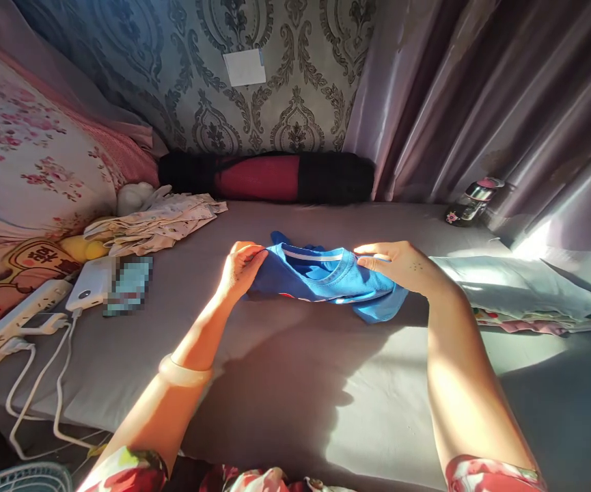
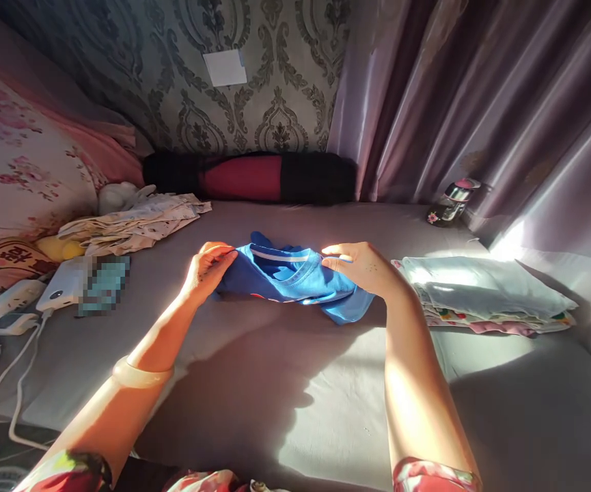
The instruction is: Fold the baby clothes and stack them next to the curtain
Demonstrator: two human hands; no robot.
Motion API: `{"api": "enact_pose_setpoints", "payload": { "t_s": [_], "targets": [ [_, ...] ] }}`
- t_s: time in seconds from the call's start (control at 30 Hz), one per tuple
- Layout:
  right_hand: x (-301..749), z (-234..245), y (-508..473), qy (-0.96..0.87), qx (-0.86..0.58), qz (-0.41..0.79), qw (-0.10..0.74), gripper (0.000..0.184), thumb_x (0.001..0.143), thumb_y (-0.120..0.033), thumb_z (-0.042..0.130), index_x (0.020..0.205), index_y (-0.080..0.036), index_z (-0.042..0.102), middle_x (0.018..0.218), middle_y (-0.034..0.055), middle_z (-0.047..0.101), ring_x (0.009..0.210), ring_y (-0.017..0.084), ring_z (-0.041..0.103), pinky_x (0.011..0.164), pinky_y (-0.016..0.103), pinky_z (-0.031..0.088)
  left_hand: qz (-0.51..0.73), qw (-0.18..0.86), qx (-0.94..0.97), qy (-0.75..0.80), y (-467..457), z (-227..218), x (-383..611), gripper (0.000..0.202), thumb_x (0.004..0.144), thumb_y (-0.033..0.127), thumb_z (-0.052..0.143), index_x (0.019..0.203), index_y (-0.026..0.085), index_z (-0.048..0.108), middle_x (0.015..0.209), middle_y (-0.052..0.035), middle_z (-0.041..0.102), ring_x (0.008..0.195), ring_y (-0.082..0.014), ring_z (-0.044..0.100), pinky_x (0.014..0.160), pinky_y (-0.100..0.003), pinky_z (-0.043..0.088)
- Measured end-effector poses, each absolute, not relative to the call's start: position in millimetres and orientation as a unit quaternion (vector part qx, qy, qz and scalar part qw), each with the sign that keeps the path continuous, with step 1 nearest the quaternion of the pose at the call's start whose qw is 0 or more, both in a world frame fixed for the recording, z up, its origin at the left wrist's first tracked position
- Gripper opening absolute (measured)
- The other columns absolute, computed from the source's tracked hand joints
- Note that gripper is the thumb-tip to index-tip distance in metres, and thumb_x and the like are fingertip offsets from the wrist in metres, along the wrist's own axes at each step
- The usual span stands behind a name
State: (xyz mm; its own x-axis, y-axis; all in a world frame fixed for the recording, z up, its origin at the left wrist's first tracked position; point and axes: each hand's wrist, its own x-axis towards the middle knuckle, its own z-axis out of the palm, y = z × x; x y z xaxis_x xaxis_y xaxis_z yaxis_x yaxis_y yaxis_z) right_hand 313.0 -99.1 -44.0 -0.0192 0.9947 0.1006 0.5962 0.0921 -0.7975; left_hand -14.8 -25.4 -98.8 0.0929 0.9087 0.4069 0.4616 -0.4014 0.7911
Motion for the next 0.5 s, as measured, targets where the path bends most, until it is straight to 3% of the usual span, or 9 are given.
{"api": "enact_pose_setpoints", "payload": {
  "t_s": [0.13, 0.33, 0.5],
  "targets": [
    [314, -43, -102, -0.669, -0.628, 0.224, 0.329, 0.027, 0.080, -0.044, 0.070, 0.098, -0.027, 0.080, 0.103, 0.0031, 0.077, 0.105, 0.029, 0.069, 0.092, 0.041, 0.053, 0.441, 0.185, 0.717, 0.507, -29, -88, -13, 0.024, 0.088, 0.038, 0.056, 0.092, 0.021, 0.073, 0.095, -0.0049, 0.064, 0.084, -0.0176, 0.061, 0.081, -0.031, 0.049],
    [309, -34, -105, -0.688, -0.633, 0.129, 0.330, 0.026, 0.087, -0.039, 0.059, 0.083, -0.024, 0.079, 0.090, 0.0013, 0.076, 0.084, 0.021, 0.069, 0.077, 0.030, 0.051, 0.412, 0.176, 0.716, 0.536, -38, -72, -9, 0.024, 0.088, 0.031, 0.053, 0.094, 0.020, 0.073, 0.088, -0.0041, 0.064, 0.075, -0.0167, 0.059, 0.069, -0.027, 0.045],
    [299, -36, -103, -0.678, -0.624, 0.079, 0.381, 0.026, 0.089, -0.031, 0.052, 0.093, -0.023, 0.077, 0.097, 0.0044, 0.075, 0.089, 0.021, 0.067, 0.082, 0.032, 0.049, 0.436, 0.189, 0.681, 0.557, -48, -68, 0, 0.024, 0.090, 0.030, 0.050, 0.097, 0.019, 0.069, 0.081, -0.0024, 0.064, 0.072, -0.0166, 0.057, 0.066, -0.027, 0.043]
  ]
}}
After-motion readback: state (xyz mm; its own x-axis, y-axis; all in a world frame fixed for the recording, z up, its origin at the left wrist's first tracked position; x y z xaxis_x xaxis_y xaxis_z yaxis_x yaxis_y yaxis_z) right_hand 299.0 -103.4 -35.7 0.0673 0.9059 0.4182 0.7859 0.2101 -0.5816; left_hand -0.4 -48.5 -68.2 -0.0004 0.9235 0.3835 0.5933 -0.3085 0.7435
